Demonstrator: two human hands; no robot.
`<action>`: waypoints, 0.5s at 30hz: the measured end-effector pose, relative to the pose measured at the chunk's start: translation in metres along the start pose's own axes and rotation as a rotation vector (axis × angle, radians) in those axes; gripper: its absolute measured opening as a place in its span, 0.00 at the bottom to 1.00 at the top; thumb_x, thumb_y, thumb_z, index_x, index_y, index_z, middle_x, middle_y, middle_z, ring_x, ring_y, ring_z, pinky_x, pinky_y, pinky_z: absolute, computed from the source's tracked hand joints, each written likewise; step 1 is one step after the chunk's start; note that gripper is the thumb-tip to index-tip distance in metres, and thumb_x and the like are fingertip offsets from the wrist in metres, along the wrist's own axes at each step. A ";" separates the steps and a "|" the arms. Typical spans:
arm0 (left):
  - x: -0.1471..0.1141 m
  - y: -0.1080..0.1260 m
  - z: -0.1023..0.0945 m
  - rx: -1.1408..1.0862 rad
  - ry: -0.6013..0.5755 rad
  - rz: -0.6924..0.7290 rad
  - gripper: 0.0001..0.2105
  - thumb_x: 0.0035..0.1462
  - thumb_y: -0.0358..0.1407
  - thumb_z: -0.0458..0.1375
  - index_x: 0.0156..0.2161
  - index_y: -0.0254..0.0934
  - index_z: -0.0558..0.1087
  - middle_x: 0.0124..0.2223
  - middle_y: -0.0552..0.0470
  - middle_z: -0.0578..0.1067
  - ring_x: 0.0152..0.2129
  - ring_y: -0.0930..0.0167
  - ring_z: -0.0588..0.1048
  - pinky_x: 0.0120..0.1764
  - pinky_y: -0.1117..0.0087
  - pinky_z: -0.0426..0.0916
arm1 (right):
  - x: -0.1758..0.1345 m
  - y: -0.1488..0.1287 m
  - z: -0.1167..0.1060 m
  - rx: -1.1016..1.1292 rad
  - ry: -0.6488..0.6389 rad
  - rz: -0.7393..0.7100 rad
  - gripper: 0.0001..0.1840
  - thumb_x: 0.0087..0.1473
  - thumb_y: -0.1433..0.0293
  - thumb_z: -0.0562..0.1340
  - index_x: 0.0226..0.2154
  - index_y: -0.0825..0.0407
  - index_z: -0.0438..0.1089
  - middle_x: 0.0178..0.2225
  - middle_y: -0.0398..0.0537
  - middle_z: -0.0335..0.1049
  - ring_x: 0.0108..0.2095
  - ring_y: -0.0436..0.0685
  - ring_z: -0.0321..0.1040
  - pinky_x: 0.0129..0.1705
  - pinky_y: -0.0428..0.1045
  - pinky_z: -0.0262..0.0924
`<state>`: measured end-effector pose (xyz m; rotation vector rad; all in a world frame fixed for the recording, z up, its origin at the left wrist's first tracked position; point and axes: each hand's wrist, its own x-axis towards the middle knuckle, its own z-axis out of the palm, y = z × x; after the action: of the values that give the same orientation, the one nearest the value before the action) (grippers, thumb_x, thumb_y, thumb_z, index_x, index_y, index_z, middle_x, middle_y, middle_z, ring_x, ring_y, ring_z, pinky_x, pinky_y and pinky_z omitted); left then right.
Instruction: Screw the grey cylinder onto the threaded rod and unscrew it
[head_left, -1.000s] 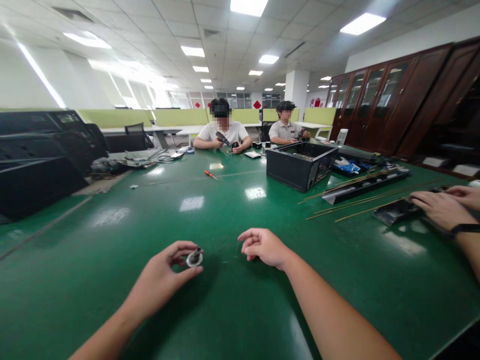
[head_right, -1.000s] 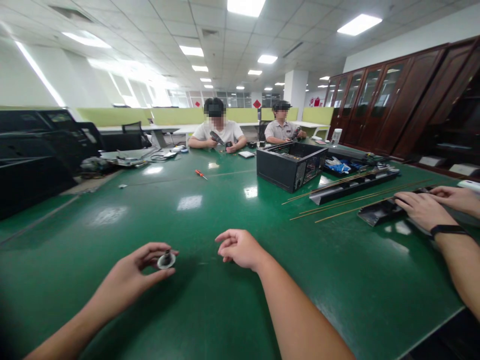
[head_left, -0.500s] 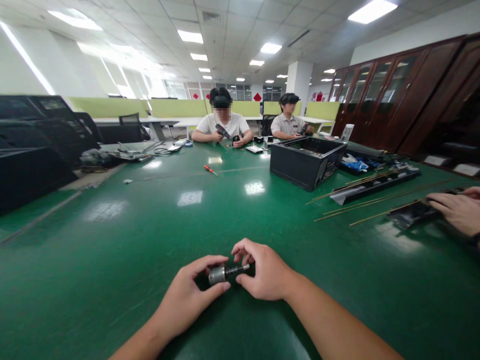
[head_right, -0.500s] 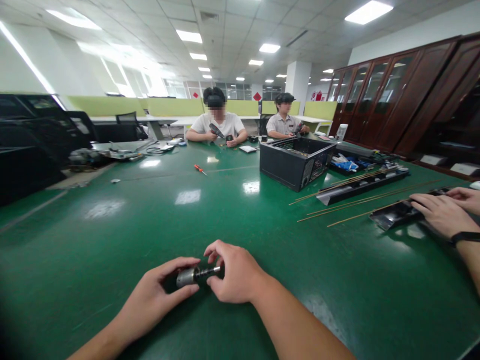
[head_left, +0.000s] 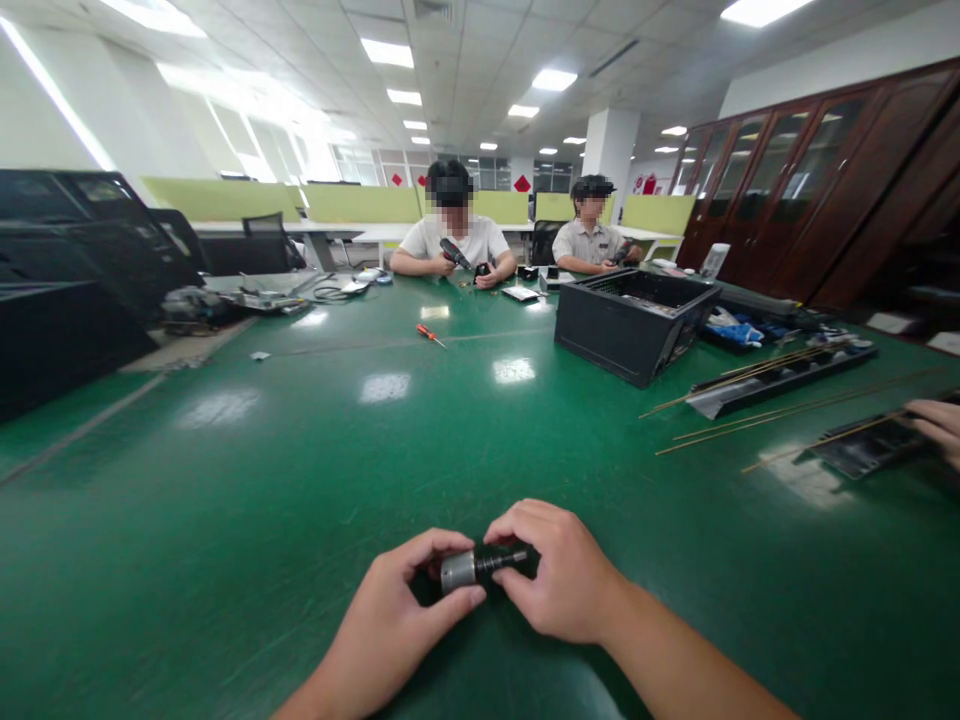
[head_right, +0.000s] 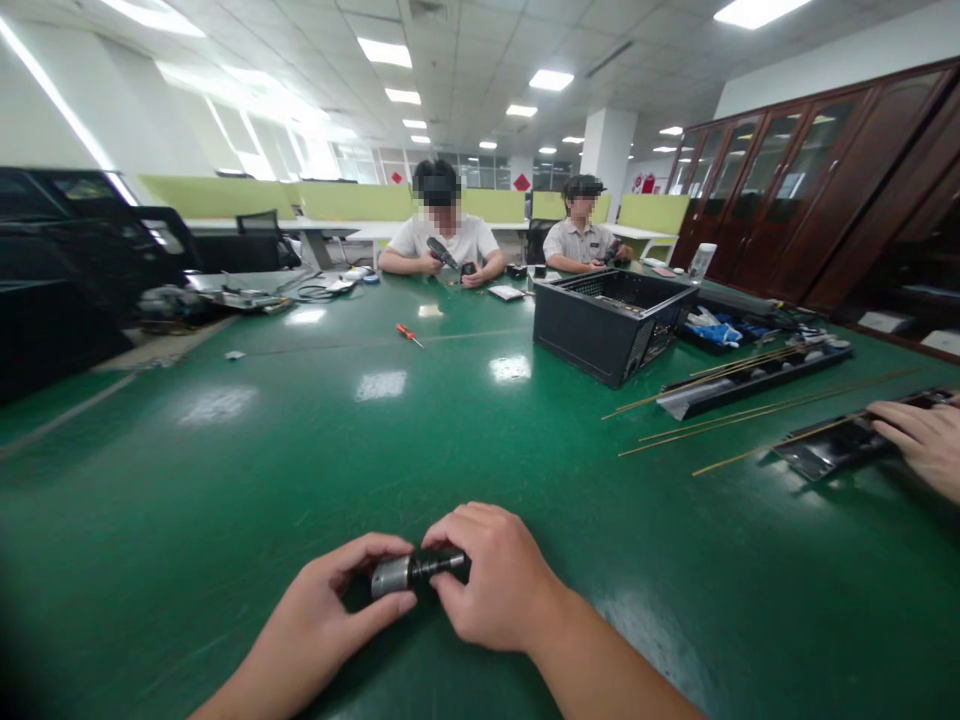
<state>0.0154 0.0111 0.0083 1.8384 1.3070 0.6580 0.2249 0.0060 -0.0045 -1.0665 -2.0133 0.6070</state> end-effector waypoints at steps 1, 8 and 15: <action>0.000 0.000 0.000 -0.003 -0.003 -0.001 0.11 0.50 0.39 0.64 0.40 0.42 0.77 0.37 0.55 0.79 0.36 0.65 0.76 0.41 0.68 0.67 | 0.000 0.000 0.000 -0.001 -0.002 -0.005 0.14 0.46 0.76 0.66 0.38 0.47 0.71 0.36 0.44 0.74 0.37 0.57 0.69 0.42 0.50 0.60; 0.001 0.003 -0.001 -0.017 -0.006 0.011 0.10 0.50 0.38 0.65 0.40 0.42 0.77 0.37 0.55 0.79 0.36 0.66 0.76 0.41 0.69 0.67 | 0.000 0.000 0.005 0.011 -0.023 -0.043 0.10 0.49 0.74 0.65 0.37 0.47 0.74 0.36 0.44 0.78 0.36 0.57 0.72 0.42 0.51 0.59; -0.001 0.003 0.000 -0.022 -0.004 0.017 0.10 0.50 0.37 0.65 0.40 0.42 0.77 0.37 0.56 0.79 0.36 0.67 0.76 0.41 0.69 0.66 | -0.001 0.000 0.006 -0.001 -0.028 -0.010 0.09 0.49 0.72 0.66 0.36 0.47 0.76 0.34 0.44 0.78 0.35 0.56 0.72 0.40 0.50 0.60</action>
<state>0.0167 0.0100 0.0114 1.8339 1.2780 0.6753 0.2207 0.0049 -0.0084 -1.0537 -2.0422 0.6190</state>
